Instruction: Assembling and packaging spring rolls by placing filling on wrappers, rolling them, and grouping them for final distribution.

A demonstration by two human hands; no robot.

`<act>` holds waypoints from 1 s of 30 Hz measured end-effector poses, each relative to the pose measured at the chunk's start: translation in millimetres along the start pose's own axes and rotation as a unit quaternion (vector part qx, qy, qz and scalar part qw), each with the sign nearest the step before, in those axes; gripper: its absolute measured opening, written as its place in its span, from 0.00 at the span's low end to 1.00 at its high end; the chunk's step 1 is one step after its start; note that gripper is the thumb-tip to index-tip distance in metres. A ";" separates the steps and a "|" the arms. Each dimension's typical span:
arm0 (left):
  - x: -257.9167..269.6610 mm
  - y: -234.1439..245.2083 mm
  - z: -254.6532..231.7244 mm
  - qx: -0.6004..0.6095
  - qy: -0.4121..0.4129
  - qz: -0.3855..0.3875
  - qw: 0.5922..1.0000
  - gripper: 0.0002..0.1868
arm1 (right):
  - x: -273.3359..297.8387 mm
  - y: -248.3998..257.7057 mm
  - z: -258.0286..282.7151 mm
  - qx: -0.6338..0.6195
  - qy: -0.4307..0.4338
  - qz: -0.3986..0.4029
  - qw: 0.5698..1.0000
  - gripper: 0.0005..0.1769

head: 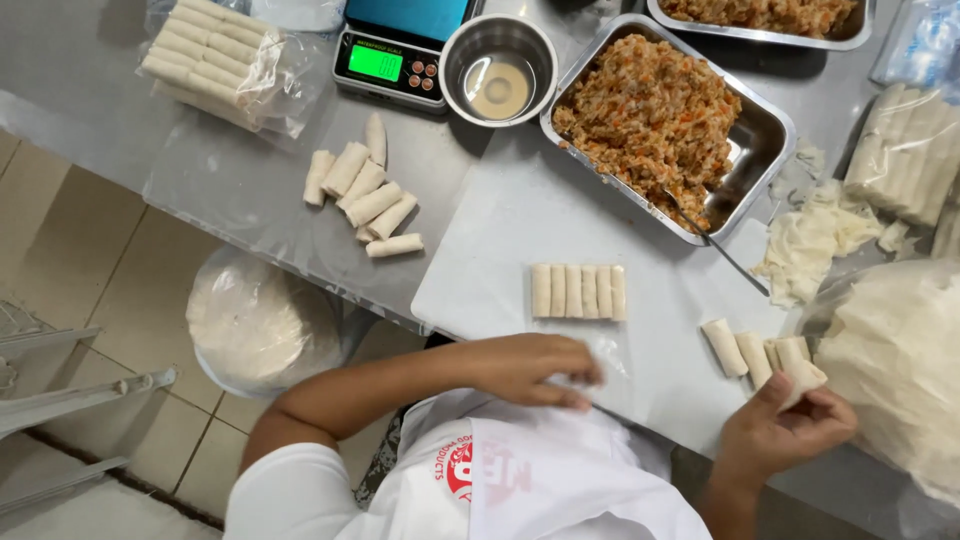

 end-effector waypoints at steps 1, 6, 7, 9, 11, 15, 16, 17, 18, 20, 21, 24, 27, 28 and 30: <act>-13.6 -14.9 8.1 0.002 -0.001 0.003 1.000 0.21 | 5.3 -11.6 2.6 0.002 -0.003 -0.002 1.000 0.22; -74.2 -80.7 28.7 0.524 0.186 -0.223 0.801 0.34 | 8.7 -55.8 69.4 -0.049 -0.080 0.304 0.948 0.15; -76.5 -84.0 34.0 0.522 0.186 -0.220 0.803 0.34 | 5.2 -45.2 47.9 -0.049 -0.079 0.300 0.949 0.15; -81.0 -91.1 45.7 0.630 0.213 -0.259 0.701 0.20 | -2.0 -21.8 8.5 0.161 0.122 0.205 0.958 0.15; -79.0 -76.3 44.0 0.607 0.226 -0.254 0.719 0.19 | 2.6 0.1 -17.0 0.300 0.112 0.208 0.924 0.23; -75.2 -65.8 47.6 0.486 0.239 -0.233 0.808 0.25 | 11.0 16.2 -24.1 0.439 0.130 0.199 0.866 0.30; -73.5 -60.3 45.3 0.486 0.238 -0.232 0.808 0.25 | 10.4 13.0 -22.4 0.439 0.130 0.198 0.866 0.30; -72.0 -55.0 43.1 0.469 0.241 -0.220 0.821 0.24 | 9.6 9.9 -21.1 0.444 0.119 0.206 0.864 0.28; -70.1 -50.4 40.4 0.452 0.245 -0.207 0.832 0.23 | 9.3 7.4 -19.4 0.449 0.106 0.216 0.860 0.28; -71.2 -47.8 44.1 0.452 0.245 -0.202 0.834 0.24 | 12.7 5.9 -20.5 0.460 0.103 0.221 0.854 0.26; -71.0 -46.7 45.7 0.451 0.244 -0.197 0.836 0.24 | 14.7 4.9 -21.0 0.469 0.101 0.227 0.847 0.24; -66.7 -37.0 38.5 0.414 0.233 -0.180 0.861 0.23 | 14.2 22.8 -39.2 0.386 0.003 0.255 0.886 0.17; -69.2 -48.7 48.8 0.422 0.227 -0.184 0.858 0.20 | 18.0 26.6 -51.5 0.403 0.005 0.268 0.875 0.17; -68.7 -47.1 47.1 0.422 0.227 -0.185 0.858 0.20 | 15.4 26.7 -49.5 0.403 0.005 0.269 0.875 0.17; -67.8 -44.2 43.3 0.434 0.217 -0.186 0.854 0.21 | 11.0 27.7 -45.8 0.386 -0.032 0.291 0.875 0.17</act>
Point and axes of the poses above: each hand's wrist, its own x-axis away from the middle knuckle, its own y-axis out of the back of the hand, z = x × y, the point moved 1 cm from there along -x, towards the middle knuckle, and after that the axes turned 15 degrees about -x, right-handed, at the moved point
